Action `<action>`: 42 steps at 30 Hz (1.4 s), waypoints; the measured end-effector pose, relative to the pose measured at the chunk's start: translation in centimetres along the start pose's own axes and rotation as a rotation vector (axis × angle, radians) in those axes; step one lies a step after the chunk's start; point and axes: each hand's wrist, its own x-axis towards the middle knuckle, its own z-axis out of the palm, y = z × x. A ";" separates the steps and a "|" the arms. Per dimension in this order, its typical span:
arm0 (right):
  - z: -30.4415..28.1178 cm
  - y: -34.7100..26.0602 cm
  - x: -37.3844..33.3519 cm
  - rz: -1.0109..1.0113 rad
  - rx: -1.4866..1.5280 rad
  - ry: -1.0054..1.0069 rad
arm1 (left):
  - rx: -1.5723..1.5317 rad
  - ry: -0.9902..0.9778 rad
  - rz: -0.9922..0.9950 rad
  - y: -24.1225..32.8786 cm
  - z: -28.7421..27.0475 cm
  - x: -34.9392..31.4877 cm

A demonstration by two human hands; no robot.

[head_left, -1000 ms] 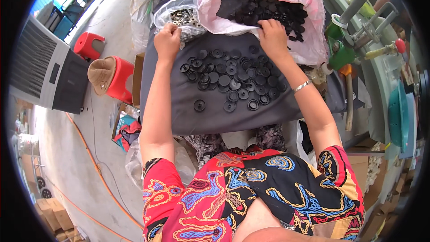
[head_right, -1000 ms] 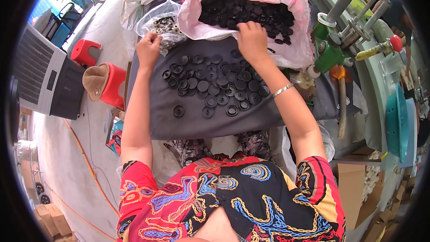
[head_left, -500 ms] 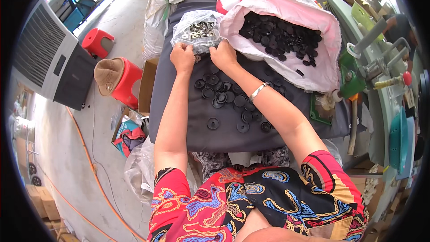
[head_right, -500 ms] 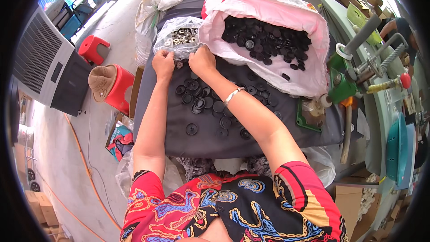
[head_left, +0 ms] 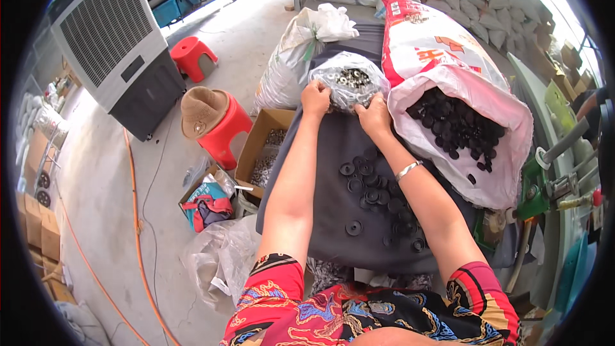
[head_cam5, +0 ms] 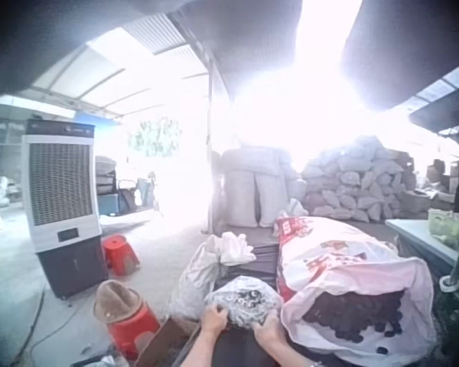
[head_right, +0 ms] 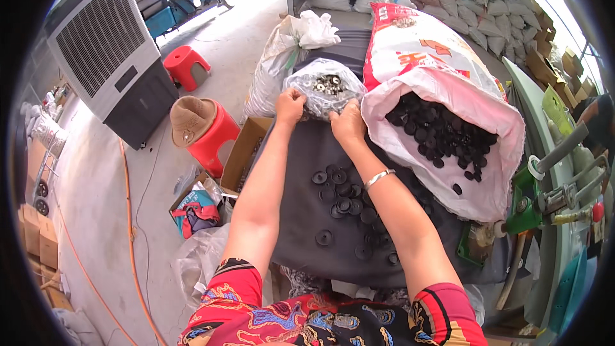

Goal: The person uses a manual press machine to attach black buttons to a grey fabric panel. They repeatedly place a button and a metal washer into the press, operate the lever to secure them, and then arrange the finished buttons on the fabric.

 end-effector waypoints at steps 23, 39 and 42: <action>-11.9 2.3 -13.4 -0.658 -0.266 -0.489 | 0.374 -0.406 0.669 9.3 -8.7 -22.6; -11.4 1.1 -13.7 -0.420 -0.378 -0.591 | 0.260 -0.429 0.597 8.1 -10.0 -20.5; -7.9 3.2 -13.5 -0.386 -0.384 -0.514 | 0.260 -0.483 0.605 7.6 -7.6 -18.8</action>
